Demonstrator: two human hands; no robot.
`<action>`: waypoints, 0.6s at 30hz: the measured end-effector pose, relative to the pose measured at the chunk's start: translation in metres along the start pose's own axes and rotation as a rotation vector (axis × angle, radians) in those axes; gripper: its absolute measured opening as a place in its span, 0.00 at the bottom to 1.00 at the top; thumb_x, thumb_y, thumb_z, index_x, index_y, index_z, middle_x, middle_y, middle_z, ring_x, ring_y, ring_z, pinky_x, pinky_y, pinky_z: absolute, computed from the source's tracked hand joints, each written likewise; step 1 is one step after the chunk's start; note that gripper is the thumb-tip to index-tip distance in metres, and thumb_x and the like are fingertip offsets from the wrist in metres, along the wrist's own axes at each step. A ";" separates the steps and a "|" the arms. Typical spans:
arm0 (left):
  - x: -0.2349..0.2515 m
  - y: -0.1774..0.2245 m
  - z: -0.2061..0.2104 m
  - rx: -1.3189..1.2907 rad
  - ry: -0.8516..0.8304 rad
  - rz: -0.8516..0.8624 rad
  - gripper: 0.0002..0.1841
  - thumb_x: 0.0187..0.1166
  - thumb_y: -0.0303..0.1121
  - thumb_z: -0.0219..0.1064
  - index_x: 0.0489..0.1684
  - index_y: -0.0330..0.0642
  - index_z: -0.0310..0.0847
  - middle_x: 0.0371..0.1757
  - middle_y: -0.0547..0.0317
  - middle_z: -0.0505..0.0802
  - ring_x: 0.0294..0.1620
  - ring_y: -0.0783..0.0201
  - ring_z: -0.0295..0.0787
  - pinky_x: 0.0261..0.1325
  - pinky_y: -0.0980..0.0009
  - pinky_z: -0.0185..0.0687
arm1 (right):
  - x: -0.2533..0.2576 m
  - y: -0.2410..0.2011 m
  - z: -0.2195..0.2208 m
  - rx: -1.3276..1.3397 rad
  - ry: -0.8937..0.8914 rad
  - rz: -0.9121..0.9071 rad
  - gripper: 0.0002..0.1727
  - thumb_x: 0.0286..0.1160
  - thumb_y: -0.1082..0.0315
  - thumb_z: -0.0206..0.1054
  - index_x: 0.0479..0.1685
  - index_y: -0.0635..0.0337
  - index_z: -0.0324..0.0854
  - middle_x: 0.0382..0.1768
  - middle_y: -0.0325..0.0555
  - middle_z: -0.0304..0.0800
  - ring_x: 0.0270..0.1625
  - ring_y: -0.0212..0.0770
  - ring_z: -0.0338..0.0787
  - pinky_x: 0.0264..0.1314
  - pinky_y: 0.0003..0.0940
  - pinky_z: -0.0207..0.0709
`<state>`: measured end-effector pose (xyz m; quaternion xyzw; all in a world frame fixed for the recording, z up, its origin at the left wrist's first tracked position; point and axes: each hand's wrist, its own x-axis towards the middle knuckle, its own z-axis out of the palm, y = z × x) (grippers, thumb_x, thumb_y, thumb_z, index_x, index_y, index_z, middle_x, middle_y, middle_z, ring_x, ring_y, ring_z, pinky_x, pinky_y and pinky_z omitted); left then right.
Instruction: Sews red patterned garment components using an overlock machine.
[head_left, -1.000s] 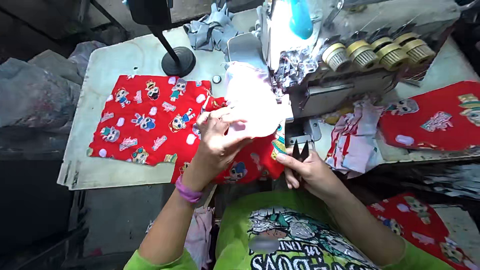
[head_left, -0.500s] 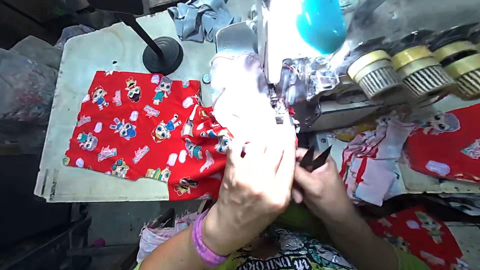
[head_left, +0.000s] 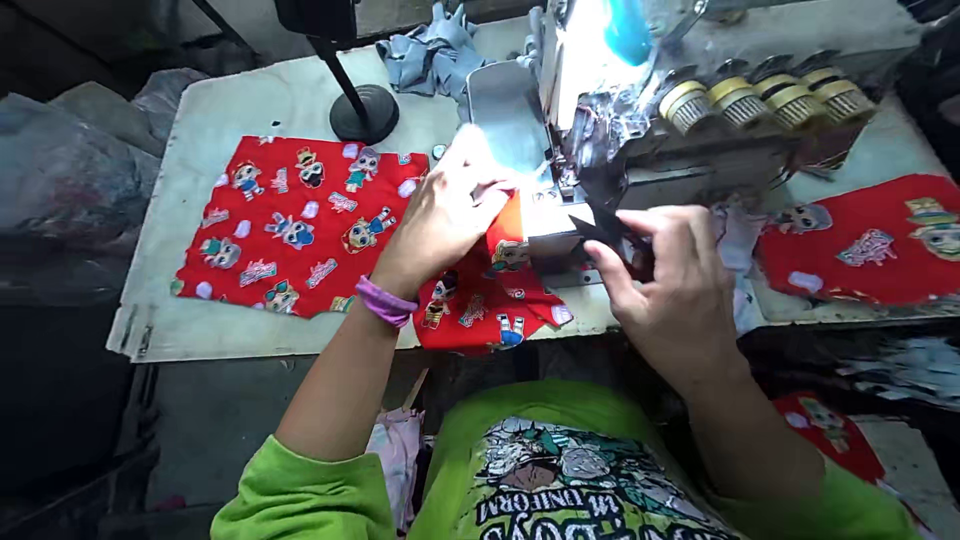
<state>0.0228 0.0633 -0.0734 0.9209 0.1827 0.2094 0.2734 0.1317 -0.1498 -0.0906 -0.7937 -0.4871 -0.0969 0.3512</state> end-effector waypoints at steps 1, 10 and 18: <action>-0.006 0.002 -0.002 0.002 0.026 -0.037 0.11 0.80 0.39 0.70 0.44 0.41 0.93 0.47 0.52 0.86 0.47 0.64 0.84 0.53 0.68 0.80 | 0.012 -0.005 0.005 -0.039 0.016 -0.023 0.18 0.79 0.64 0.69 0.53 0.74 0.84 0.48 0.68 0.85 0.34 0.58 0.88 0.30 0.48 0.80; -0.023 0.042 -0.008 -0.324 0.282 0.197 0.09 0.85 0.28 0.63 0.45 0.30 0.86 0.45 0.56 0.85 0.49 0.78 0.81 0.55 0.83 0.78 | 0.027 0.004 -0.012 0.326 -0.008 0.064 0.20 0.87 0.58 0.63 0.60 0.68 0.76 0.41 0.47 0.85 0.32 0.34 0.83 0.32 0.30 0.79; -0.025 0.147 -0.020 -0.375 0.519 0.559 0.11 0.84 0.28 0.66 0.46 0.23 0.83 0.33 0.57 0.92 0.32 0.81 0.85 0.38 0.82 0.83 | -0.056 0.013 -0.064 0.935 0.116 0.498 0.07 0.89 0.64 0.58 0.41 0.44 0.80 0.18 0.21 0.83 0.14 0.19 0.75 0.16 0.17 0.74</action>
